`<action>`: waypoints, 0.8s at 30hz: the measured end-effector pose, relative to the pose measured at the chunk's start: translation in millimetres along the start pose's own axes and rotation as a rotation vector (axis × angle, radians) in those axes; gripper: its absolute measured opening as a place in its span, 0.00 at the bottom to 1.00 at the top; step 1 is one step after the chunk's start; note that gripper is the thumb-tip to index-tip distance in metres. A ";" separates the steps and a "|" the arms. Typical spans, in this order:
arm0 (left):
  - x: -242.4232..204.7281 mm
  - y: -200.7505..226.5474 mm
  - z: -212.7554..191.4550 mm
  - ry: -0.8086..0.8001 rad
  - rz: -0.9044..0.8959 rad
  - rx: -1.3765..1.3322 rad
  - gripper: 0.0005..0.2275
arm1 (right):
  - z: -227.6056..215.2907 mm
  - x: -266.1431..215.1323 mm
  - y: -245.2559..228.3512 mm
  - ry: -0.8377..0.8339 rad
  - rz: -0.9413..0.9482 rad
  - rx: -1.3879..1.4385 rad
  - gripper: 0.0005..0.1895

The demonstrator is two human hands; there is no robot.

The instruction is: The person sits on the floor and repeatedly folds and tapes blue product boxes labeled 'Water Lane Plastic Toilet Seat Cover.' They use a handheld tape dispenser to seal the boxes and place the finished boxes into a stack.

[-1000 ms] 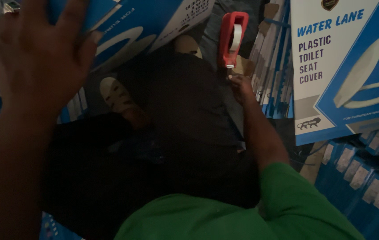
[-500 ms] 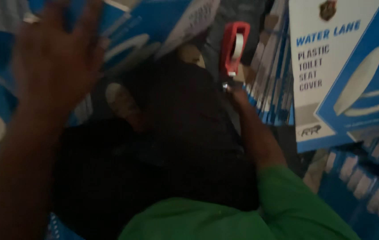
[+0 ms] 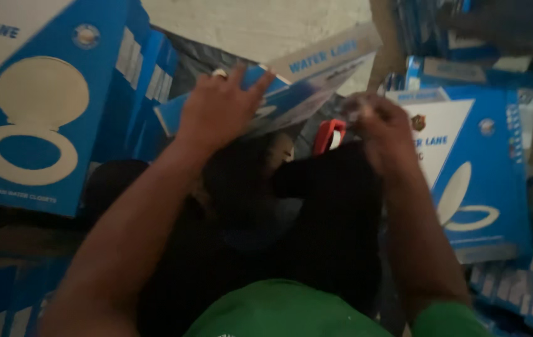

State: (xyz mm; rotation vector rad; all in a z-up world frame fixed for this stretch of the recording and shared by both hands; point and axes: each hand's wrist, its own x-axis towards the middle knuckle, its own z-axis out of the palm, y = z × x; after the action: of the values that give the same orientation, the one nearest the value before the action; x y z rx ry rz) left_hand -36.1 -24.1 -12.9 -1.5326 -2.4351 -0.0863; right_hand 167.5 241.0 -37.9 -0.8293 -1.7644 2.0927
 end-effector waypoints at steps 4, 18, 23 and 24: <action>-7.5 2.2 -5.0 0.082 -0.017 -0.073 0.21 | 76.6 14.5 -12.5 -0.118 0.050 0.016 0.14; -13.9 6.3 2.1 0.101 -0.055 -0.206 0.22 | 107.5 22.1 13.4 0.042 0.136 -0.017 0.12; -16.4 8.4 3.3 0.067 -0.067 -0.243 0.21 | 115.3 23.7 12.5 0.117 0.185 -0.068 0.12; -16.5 8.6 3.0 0.069 -0.066 -0.242 0.21 | 116.2 24.5 13.0 0.124 0.190 -0.082 0.13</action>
State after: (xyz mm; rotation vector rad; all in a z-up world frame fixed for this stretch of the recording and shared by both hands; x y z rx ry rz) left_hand -22.2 -34.1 -20.7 -1.5143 -2.4935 -0.4542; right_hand 81.7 158.3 -46.1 -1.1650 -1.7780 2.0425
